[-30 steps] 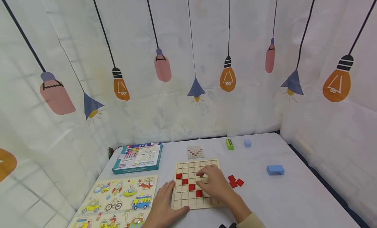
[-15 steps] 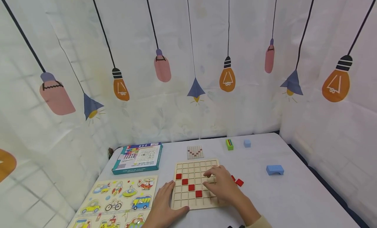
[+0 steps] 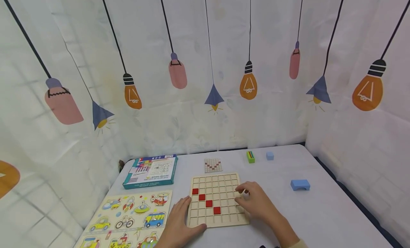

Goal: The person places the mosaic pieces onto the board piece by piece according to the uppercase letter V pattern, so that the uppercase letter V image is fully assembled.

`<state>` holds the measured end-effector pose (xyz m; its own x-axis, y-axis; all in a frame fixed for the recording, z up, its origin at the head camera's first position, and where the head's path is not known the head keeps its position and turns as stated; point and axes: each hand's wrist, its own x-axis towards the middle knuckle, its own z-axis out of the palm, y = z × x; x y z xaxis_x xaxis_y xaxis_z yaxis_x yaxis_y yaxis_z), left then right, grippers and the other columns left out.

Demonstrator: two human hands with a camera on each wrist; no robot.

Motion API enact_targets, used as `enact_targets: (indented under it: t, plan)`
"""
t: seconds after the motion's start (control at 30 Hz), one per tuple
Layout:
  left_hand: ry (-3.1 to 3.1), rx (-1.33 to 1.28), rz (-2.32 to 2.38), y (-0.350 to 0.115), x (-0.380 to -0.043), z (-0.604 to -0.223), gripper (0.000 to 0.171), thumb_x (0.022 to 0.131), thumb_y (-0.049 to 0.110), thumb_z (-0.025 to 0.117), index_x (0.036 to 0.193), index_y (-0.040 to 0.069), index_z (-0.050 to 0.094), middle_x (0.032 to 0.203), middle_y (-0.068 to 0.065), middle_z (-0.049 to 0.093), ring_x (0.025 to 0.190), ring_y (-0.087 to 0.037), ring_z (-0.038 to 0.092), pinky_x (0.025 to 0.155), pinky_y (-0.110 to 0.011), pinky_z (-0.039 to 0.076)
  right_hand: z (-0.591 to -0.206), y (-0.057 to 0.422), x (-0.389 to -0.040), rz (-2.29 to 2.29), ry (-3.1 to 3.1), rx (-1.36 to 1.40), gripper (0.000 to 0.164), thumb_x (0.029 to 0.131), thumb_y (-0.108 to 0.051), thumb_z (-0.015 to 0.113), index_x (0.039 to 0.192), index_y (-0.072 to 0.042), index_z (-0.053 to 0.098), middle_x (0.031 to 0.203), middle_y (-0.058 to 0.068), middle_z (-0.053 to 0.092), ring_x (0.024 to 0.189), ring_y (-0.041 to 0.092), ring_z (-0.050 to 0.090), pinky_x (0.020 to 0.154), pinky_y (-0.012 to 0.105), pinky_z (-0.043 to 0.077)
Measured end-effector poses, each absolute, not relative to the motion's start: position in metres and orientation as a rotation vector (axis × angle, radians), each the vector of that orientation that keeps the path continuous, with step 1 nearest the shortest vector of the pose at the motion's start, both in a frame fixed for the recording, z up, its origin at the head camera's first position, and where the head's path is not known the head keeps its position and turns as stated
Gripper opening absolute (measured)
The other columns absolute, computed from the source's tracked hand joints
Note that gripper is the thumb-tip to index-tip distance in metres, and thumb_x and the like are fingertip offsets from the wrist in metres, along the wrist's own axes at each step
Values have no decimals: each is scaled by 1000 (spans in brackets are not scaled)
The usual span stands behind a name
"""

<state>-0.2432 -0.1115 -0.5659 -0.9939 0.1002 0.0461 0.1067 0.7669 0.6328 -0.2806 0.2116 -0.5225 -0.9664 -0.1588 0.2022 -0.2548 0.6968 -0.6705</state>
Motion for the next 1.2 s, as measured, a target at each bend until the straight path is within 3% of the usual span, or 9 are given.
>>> enact_targets:
  t: [0.27,0.53,0.77,1.0,1.2]
  plan:
    - [-2947,-175,-1044,-111,-244,-567,131,70,87,85,168,10,45,174,-13,45,165,-45,35,136,-70,31,-521,228,-277,1157,-2793,272,31,94,-26,92,121,-19,80,106,-5,74,97,17,62,77,24,56]
    - [-2939,-176,-1045,-111,-243,-566,130,70,86,86,168,9,46,174,-14,46,165,-46,35,136,-70,31,-528,246,-279,1143,-2815,210,31,93,-24,92,120,-18,79,104,-6,73,98,15,63,79,22,59]
    - [-2950,-167,-1041,-111,-243,-564,130,70,86,85,168,9,46,174,-14,46,165,-45,35,136,-70,31,-531,264,-281,1059,-2844,156,31,90,-27,94,117,-18,80,106,-4,74,102,17,61,79,26,57]
    - [-2950,-158,-1054,-110,-242,-562,130,70,85,85,168,9,46,174,-14,45,165,-45,34,136,-70,30,-535,279,-282,1034,-2919,40,36,88,-31,95,117,-17,80,107,-3,72,105,21,61,88,37,58]
    - [-2956,-152,-1057,-110,-241,-561,130,71,85,85,168,10,45,175,-13,45,166,-45,33,136,-70,30,-536,286,-279,1040,-2929,15,41,86,-34,97,118,-15,79,106,-2,72,102,20,62,89,37,60]
